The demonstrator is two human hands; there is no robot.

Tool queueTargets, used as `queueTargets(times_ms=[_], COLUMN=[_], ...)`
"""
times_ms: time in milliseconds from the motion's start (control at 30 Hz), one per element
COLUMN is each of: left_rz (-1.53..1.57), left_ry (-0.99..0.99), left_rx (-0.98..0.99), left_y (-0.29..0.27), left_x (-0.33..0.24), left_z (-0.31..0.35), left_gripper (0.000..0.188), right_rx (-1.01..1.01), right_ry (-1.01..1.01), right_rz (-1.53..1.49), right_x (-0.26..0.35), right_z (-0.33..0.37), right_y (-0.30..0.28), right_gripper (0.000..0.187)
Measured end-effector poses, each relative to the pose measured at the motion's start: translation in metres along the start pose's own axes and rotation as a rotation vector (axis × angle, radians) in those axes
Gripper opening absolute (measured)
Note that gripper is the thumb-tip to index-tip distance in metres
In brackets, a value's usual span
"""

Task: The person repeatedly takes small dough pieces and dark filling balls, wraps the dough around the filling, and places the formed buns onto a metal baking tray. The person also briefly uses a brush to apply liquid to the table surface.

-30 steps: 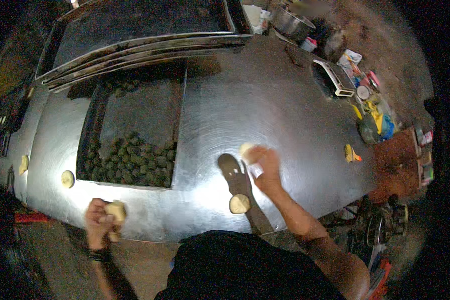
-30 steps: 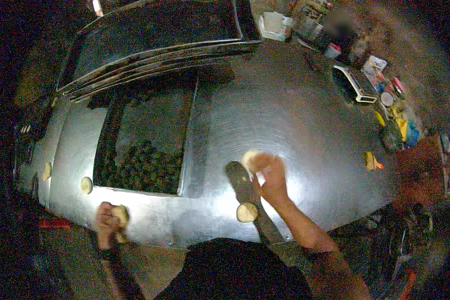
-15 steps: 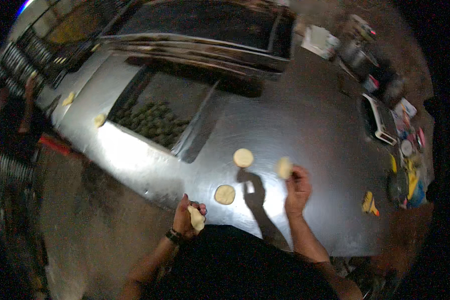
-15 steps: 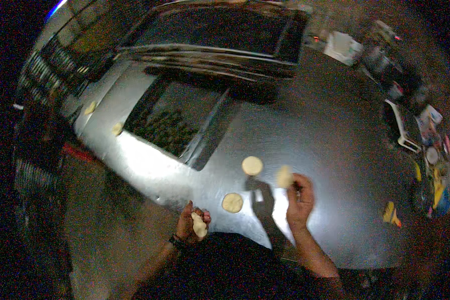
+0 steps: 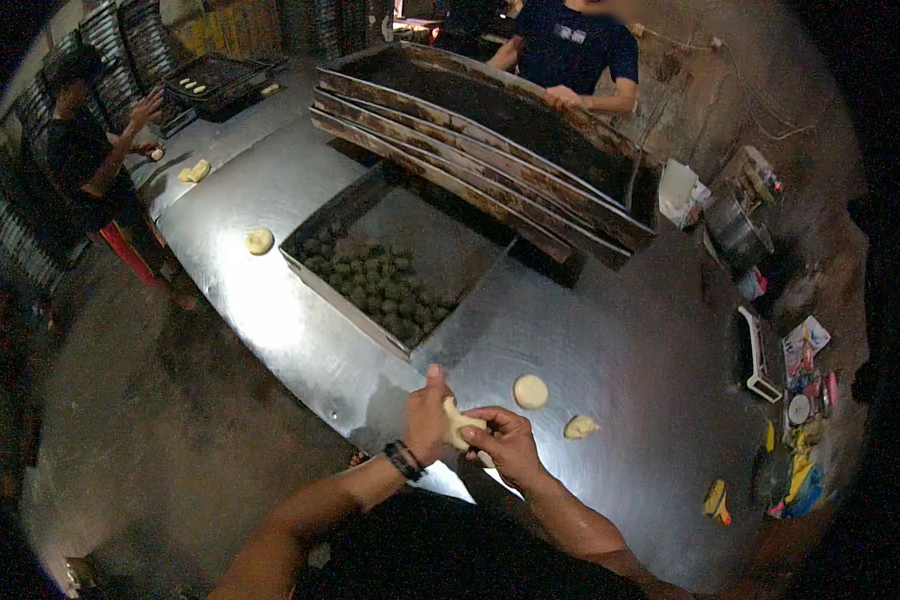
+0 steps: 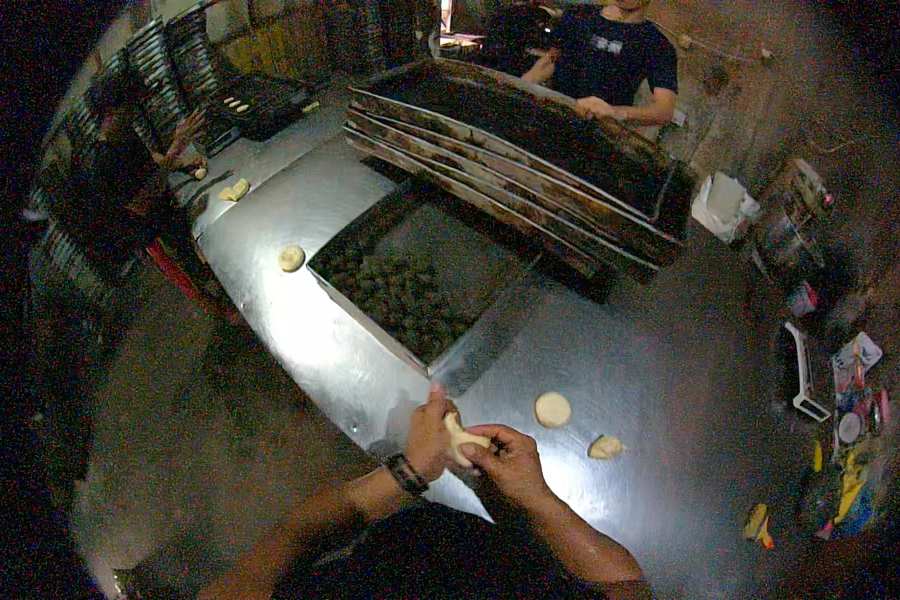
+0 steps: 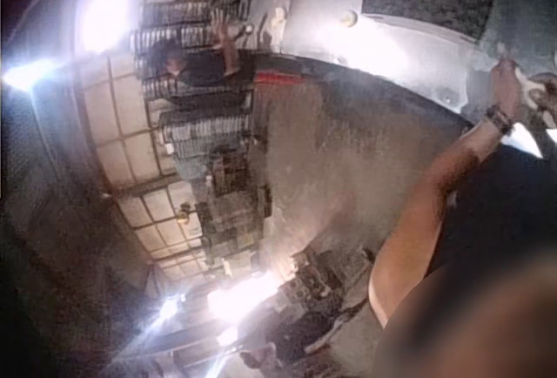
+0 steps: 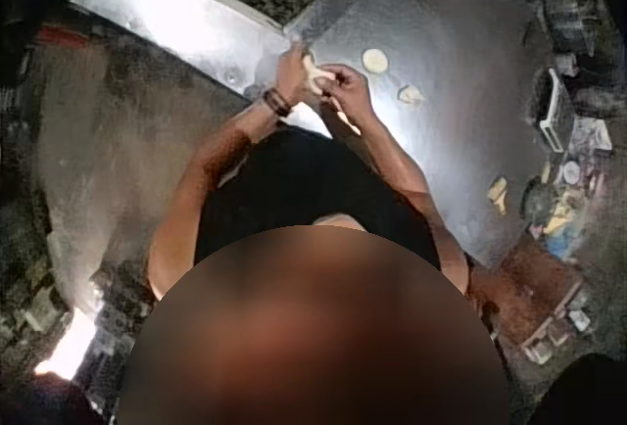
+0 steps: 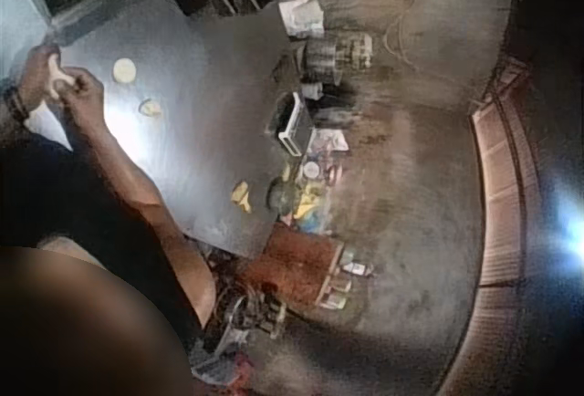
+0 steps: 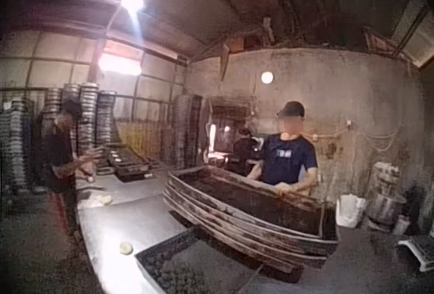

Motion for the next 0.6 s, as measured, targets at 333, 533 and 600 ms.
queueTargets(times_ms=[333, 533, 600], left_rz=[0.505, 0.823, 0.634], left_ry=[-0.044, 0.013, 0.076], left_rx=[0.228, 0.401, 0.337], left_y=[-0.106, -0.135, -0.136], left_x=[0.006, -0.040, -0.050], left_z=[-0.018, -0.034, -0.046], left_gripper=[0.051, 0.052, 0.053], right_rx=[0.758, 0.153, 0.187], right_ry=[-0.175, -0.185, -0.184], right_rz=[0.567, 1.791, 1.635], right_x=[0.076, 0.112, 0.115], right_z=[-0.147, -0.266, -0.265], right_y=[0.028, -0.038, -0.045], right_gripper=[0.026, 0.032, 0.033])
Point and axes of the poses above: each hand's wrist, its own z-axis away from the middle knuckle, its own y-axis out of the palm, x = y × z, the point moved 1 cm from there along -z, towards the middle knuckle, and after that the axes turned 7 degrees about x, right-handed, at the moved point
